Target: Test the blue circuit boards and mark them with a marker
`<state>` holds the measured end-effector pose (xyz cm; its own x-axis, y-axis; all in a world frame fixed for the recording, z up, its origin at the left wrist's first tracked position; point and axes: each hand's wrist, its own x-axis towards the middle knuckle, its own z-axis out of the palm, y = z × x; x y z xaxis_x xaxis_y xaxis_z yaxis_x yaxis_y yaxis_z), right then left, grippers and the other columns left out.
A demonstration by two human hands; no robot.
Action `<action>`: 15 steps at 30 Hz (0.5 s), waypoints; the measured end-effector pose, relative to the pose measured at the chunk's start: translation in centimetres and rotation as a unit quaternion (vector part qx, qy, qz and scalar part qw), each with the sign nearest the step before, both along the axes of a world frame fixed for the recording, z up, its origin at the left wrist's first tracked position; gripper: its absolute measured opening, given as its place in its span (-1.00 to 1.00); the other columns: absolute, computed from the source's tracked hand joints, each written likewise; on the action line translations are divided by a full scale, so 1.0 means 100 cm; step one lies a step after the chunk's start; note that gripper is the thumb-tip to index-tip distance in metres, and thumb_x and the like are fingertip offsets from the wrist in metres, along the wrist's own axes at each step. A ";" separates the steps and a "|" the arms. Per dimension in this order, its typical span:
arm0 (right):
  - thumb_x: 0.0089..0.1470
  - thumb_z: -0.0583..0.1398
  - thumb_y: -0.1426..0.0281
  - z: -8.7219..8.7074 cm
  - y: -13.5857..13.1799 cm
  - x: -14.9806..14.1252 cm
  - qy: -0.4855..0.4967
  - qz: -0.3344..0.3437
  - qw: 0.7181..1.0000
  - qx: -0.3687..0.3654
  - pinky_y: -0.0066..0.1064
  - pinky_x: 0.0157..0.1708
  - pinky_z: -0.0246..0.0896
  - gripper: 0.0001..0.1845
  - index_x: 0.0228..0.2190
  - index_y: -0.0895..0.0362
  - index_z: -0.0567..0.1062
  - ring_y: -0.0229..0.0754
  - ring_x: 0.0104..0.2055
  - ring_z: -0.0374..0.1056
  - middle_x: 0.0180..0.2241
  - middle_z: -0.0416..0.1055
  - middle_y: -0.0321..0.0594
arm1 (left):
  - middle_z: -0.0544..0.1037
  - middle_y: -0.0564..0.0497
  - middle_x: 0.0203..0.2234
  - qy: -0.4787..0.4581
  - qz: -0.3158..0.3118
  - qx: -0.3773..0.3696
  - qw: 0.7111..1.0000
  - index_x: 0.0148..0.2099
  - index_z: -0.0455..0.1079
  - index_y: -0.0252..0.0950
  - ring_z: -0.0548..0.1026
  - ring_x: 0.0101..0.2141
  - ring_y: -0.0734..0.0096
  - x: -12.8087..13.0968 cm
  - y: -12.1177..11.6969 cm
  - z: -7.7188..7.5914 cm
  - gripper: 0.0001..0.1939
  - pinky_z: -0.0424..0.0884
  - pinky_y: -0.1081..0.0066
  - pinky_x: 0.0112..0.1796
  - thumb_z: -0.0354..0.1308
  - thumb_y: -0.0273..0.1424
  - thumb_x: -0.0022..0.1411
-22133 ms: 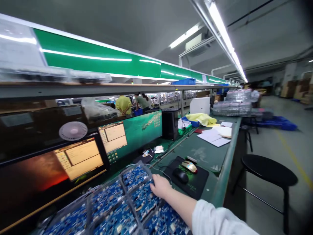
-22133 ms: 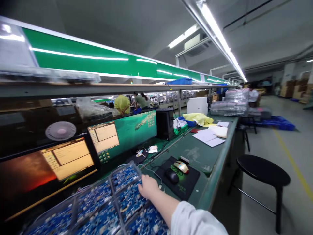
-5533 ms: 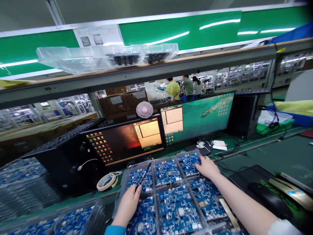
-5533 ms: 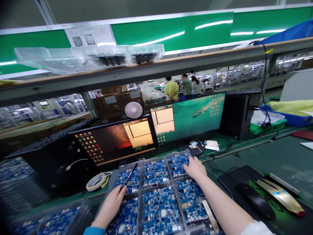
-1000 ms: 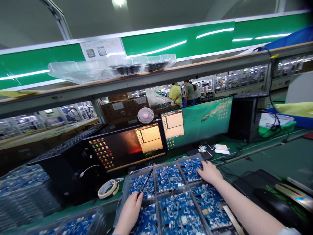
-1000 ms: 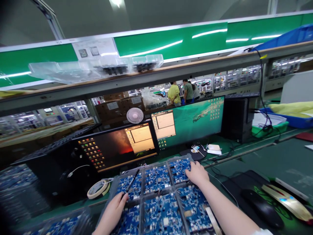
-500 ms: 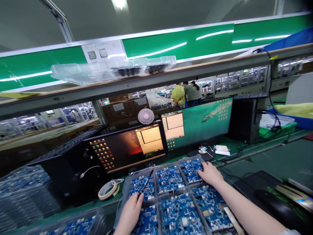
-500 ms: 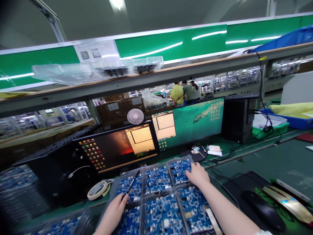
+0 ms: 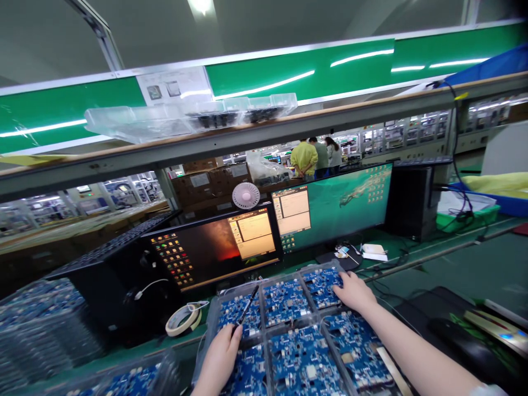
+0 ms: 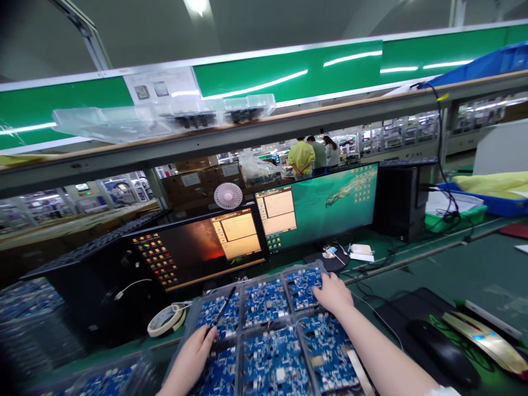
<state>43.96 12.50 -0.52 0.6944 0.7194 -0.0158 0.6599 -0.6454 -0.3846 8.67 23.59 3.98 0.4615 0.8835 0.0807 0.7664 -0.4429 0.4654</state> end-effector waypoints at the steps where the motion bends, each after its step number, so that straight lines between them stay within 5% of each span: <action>1: -0.07 -0.03 0.16 0.000 0.000 0.000 -0.001 0.000 1.000 0.001 -0.20 -0.15 0.05 -0.43 -0.02 0.13 0.19 0.04 0.00 0.05 -0.01 0.06 -0.02 | 0.40 -0.17 -0.18 0.002 0.003 -0.001 1.000 -0.16 0.28 -0.39 0.32 -0.11 0.19 0.000 0.001 -0.001 -0.56 0.16 0.32 -0.10 -0.21 -0.18 0.13; 15: -0.07 -0.03 0.16 0.000 0.000 0.000 -0.002 0.002 1.000 0.002 -0.20 -0.15 0.06 -0.44 -0.03 0.13 0.20 0.04 0.00 0.06 -0.01 0.06 -0.02 | 0.42 -0.15 -0.21 0.000 0.000 -0.005 1.000 -0.19 0.30 -0.37 0.34 -0.13 0.21 0.000 0.001 0.000 -0.57 0.19 0.35 -0.13 -0.21 -0.16 0.15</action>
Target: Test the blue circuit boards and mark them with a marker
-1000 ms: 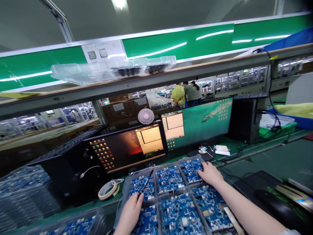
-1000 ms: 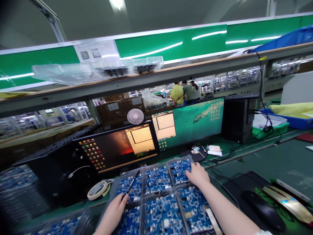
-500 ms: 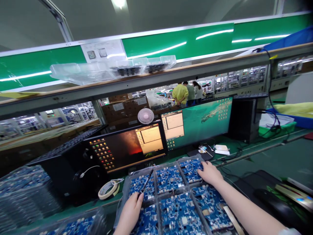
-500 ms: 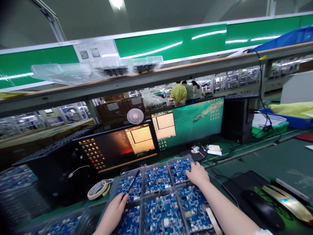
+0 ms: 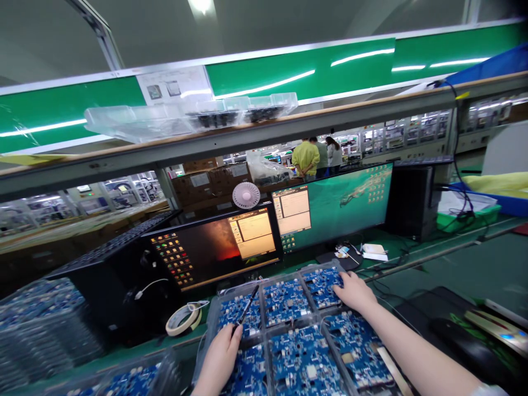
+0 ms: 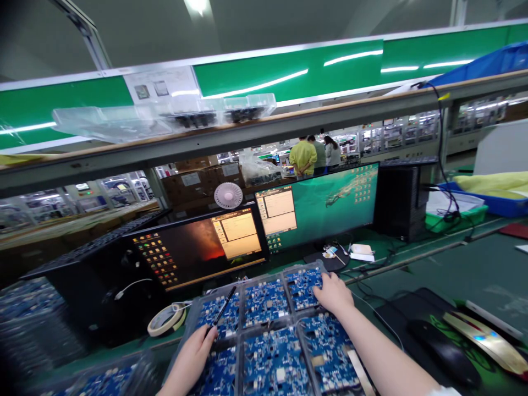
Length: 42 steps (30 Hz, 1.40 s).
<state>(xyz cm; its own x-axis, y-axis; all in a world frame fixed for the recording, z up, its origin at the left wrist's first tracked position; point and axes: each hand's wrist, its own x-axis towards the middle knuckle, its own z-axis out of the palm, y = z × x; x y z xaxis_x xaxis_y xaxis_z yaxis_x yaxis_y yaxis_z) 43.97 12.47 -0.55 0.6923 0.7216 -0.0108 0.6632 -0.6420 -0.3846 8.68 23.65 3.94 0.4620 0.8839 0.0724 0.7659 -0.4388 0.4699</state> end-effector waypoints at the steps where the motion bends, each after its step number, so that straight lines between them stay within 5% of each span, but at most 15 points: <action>1: -0.07 -0.03 0.15 0.000 0.000 0.000 0.000 0.000 1.000 0.000 -0.20 -0.15 0.06 -0.44 -0.03 0.12 0.20 0.04 0.00 0.06 -0.01 0.06 -0.02 | 0.41 -0.16 -0.20 0.000 0.002 0.000 1.000 -0.17 0.30 -0.38 0.33 -0.12 0.20 0.000 0.000 0.000 -0.56 0.18 0.35 -0.12 -0.21 -0.17 0.14; 42: -0.08 -0.04 0.16 -0.004 0.002 0.001 -0.007 -0.002 1.000 0.008 -0.20 -0.17 0.07 -0.46 -0.04 0.11 0.21 0.03 -0.02 0.08 -0.02 0.06 -0.04 | 0.43 -0.12 -0.22 0.000 0.004 0.009 1.000 -0.18 0.31 -0.36 0.36 -0.15 0.25 -0.001 0.000 -0.001 -0.57 0.19 0.41 -0.13 -0.21 -0.16 0.13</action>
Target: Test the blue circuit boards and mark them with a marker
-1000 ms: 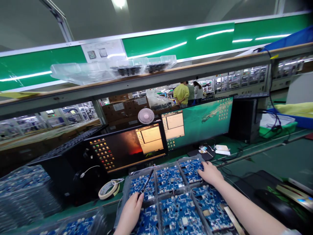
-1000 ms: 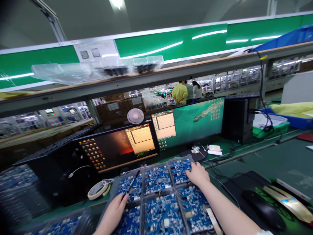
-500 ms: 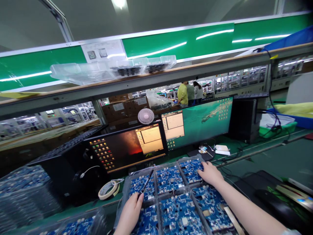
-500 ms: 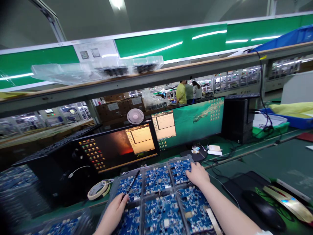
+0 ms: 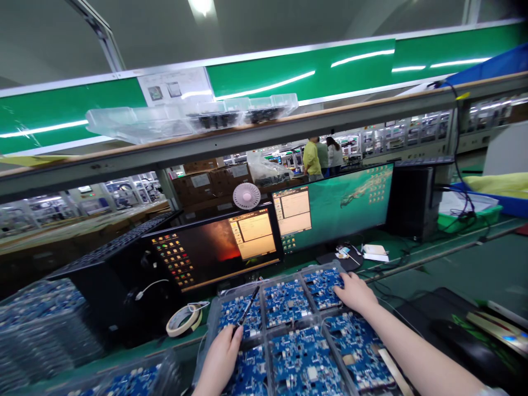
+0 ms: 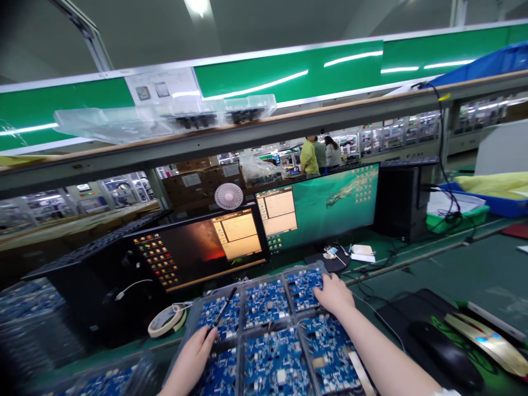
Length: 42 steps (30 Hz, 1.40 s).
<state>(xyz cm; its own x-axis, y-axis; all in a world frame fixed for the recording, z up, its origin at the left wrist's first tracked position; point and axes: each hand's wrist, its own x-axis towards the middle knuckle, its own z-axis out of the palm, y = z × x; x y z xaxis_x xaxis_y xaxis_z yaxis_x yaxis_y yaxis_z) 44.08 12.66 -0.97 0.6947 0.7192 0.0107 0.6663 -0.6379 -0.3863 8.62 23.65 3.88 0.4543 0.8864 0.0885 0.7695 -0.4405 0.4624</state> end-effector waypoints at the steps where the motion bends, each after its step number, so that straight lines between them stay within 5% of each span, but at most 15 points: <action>1: -0.08 -0.03 0.16 0.000 0.000 0.000 0.001 0.000 1.000 0.000 -0.20 -0.17 0.07 -0.46 -0.05 0.11 0.22 0.03 -0.02 0.08 -0.02 0.07 -0.04 | 0.43 -0.13 -0.21 0.002 0.002 -0.001 1.000 -0.18 0.31 -0.36 0.35 -0.14 0.25 0.000 0.000 0.000 -0.56 0.19 0.40 -0.12 -0.21 -0.16 0.13; 42: -0.09 -0.03 0.14 -0.001 0.001 0.001 0.001 0.001 1.000 -0.001 -0.20 -0.17 0.06 -0.44 -0.05 0.11 0.22 0.04 -0.02 0.08 -0.04 0.08 -0.02 | 0.43 -0.11 -0.19 -0.012 0.006 0.018 1.000 -0.19 0.33 -0.34 0.35 -0.13 0.24 0.000 0.000 -0.002 -0.59 0.21 0.39 -0.11 -0.18 -0.17 0.11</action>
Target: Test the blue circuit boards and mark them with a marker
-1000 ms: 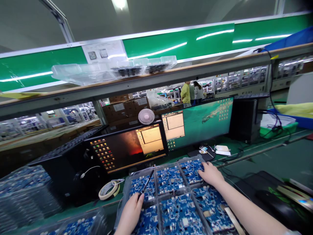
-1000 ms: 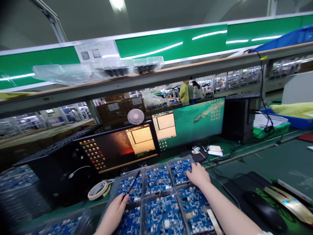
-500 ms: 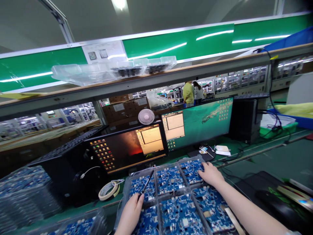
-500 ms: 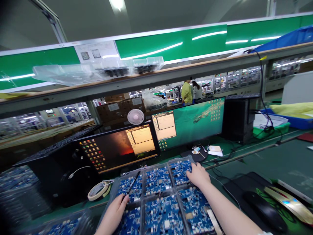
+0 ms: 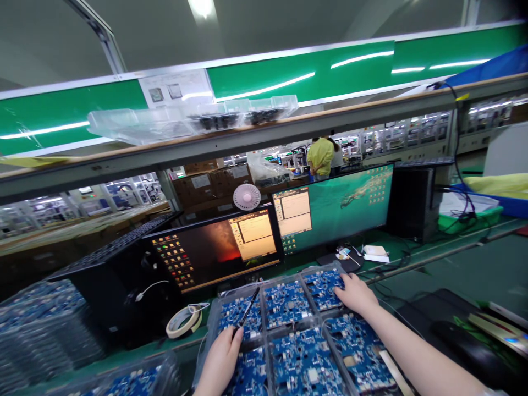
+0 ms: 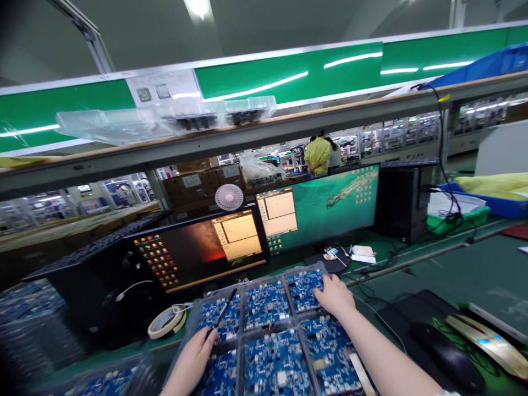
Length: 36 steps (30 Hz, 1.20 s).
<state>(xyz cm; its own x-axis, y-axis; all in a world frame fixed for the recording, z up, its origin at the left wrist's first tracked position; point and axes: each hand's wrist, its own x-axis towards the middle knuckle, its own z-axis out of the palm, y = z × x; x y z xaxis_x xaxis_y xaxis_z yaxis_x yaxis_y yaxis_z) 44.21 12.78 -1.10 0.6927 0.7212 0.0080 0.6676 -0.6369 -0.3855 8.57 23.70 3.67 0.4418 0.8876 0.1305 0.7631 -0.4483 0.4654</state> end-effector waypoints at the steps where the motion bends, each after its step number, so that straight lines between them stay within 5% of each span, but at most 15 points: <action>1: -0.09 -0.03 0.14 0.000 0.000 0.000 -0.001 0.000 1.000 0.001 -0.20 -0.17 0.06 -0.44 -0.05 0.11 0.22 0.04 -0.03 0.08 -0.04 0.08 -0.02 | 0.43 -0.11 -0.19 0.001 0.000 0.000 1.000 -0.19 0.32 -0.34 0.35 -0.13 0.24 0.000 0.000 0.000 -0.59 0.20 0.39 -0.11 -0.18 -0.17 0.12; 36: -0.09 -0.01 0.17 0.003 -0.003 -0.001 0.018 -0.002 1.000 0.013 -0.16 -0.16 0.05 -0.47 -0.06 0.11 0.24 0.08 -0.01 0.07 -0.01 0.07 -0.03 | 0.40 -0.14 -0.14 0.005 0.012 -0.017 1.000 -0.15 0.31 -0.37 0.31 -0.08 0.23 0.001 -0.001 0.001 -0.56 0.14 0.38 -0.05 -0.18 -0.17 0.10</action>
<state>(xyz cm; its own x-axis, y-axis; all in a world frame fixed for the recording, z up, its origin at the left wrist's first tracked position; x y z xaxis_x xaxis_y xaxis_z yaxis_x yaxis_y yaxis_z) 44.06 12.53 -0.84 0.6951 0.7189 0.0007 0.6507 -0.6287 -0.4258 8.66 23.62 3.78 0.4206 0.9022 0.0957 0.7783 -0.4130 0.4730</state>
